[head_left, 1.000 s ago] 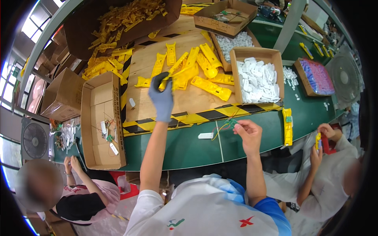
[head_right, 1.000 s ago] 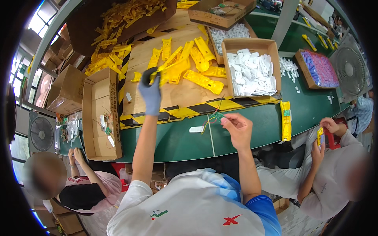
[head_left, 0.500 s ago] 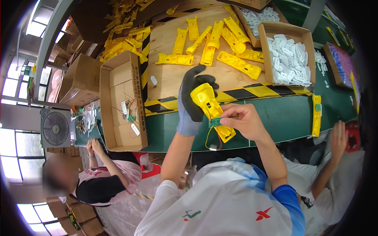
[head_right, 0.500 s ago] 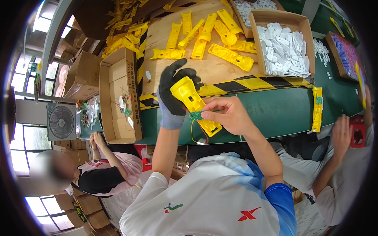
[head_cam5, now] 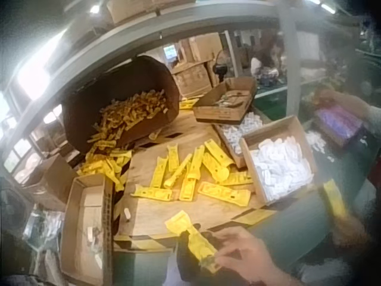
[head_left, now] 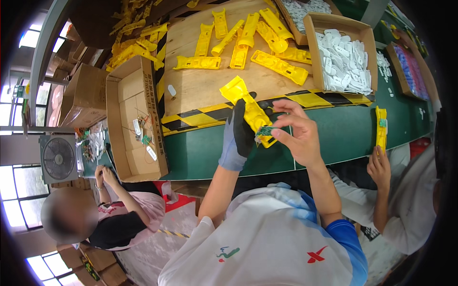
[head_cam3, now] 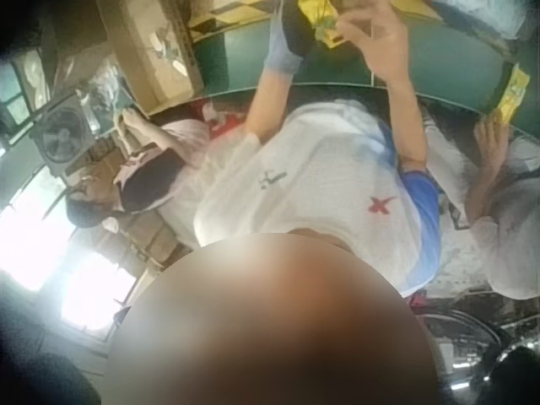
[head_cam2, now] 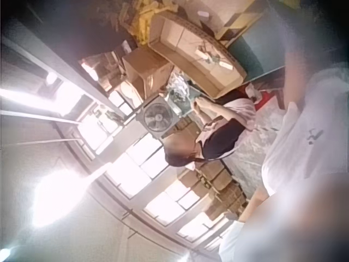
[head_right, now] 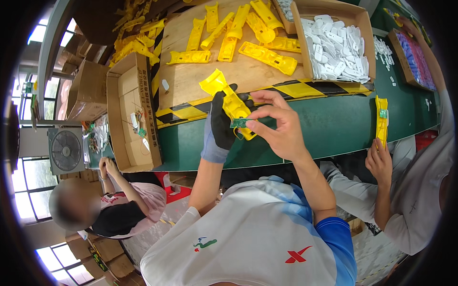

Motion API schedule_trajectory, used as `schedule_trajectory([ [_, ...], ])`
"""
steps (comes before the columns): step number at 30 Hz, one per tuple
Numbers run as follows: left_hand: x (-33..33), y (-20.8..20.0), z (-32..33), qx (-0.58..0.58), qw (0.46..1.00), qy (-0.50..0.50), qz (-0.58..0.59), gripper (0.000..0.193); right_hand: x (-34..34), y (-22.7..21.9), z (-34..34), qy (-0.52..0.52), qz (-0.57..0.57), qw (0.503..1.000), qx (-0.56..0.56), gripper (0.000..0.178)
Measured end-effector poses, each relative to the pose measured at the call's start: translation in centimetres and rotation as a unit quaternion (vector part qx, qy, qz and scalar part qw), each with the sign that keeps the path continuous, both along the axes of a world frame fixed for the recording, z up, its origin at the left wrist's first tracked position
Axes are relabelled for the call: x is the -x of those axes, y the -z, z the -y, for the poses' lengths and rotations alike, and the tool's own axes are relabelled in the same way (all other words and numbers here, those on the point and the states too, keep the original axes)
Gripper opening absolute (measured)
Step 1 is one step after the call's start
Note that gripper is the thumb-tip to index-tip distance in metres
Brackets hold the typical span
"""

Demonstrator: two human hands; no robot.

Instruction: The person is seen assembling electronic components into yellow plastic housings at a factory assembly line.

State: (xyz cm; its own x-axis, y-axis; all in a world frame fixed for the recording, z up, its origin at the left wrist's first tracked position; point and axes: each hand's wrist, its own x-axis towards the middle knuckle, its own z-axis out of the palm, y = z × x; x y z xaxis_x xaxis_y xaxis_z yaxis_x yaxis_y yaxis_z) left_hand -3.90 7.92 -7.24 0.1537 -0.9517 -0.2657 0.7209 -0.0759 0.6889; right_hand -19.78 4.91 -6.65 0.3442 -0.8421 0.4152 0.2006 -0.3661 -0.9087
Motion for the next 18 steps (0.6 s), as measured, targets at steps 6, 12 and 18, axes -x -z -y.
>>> schedule_trajectory([
  [6, -0.7, -1.9, -0.6, -0.038, 0.991, 0.017, 0.126, 0.058, 3.0, -1.5, 0.6, -0.206, 0.068, 0.967, -0.134, 0.012],
  [12, -0.1, -1.8, -1.0, -0.001, 0.975, -0.024, 0.223, 0.048, 1.3, -1.9, 1.8, -0.204, 0.042, 0.947, -0.243, 0.01],
  [18, 0.4, -2.4, -1.0, -0.027, 0.982, 0.013, 0.187, 0.046, -0.3, -0.8, 2.4, -0.116, -0.039, 0.965, -0.23, 0.014],
])
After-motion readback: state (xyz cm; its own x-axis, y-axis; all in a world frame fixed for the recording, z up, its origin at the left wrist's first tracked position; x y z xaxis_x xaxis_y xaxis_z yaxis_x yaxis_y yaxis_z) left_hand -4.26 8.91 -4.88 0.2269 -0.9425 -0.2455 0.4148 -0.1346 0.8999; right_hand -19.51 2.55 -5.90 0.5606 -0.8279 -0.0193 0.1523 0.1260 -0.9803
